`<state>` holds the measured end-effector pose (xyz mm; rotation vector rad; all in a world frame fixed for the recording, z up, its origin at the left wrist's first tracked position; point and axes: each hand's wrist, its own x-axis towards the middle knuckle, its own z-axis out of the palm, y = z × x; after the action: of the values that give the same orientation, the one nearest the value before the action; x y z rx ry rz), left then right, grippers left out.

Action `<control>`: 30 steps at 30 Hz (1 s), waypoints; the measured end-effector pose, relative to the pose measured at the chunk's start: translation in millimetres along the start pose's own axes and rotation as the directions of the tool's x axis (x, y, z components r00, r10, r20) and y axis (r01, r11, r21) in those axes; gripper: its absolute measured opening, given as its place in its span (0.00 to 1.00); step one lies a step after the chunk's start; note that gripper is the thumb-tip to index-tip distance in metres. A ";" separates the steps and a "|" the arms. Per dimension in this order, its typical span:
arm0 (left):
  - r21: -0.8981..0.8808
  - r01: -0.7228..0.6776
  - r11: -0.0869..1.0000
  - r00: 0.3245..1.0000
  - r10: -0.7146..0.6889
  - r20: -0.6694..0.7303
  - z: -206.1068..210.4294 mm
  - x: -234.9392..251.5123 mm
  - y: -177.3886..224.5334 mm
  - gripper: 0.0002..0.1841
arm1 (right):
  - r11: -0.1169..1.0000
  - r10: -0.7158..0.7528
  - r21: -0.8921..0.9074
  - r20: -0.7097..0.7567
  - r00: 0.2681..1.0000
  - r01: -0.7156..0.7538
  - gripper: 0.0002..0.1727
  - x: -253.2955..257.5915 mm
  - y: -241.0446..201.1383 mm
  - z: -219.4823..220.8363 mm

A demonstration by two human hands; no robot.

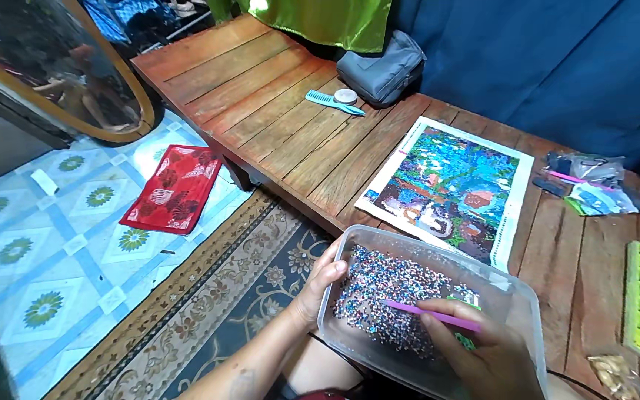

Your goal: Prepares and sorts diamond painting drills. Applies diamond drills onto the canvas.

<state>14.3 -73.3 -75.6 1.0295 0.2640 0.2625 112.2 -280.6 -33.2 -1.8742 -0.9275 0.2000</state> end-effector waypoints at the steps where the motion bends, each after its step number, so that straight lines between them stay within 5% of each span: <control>1: 0.005 0.001 1.000 1.000 -0.001 -0.003 -0.5 -0.2 -0.2 0.45 | 1.000 -0.004 -0.008 -0.002 1.000 0.004 0.12 1.1 0.2 0.6; 30: -0.043 -0.114 0.993 0.993 0.114 -0.008 -9.2 4.9 -17.6 0.54 | 0.986 -0.039 -0.156 0.071 0.997 0.049 0.14 27.8 -14.6 6.7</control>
<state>17.4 -72.9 -95.8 1.0026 0.2042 0.3728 120.6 -254.0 -17.3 -2.0005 -1.0562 0.1676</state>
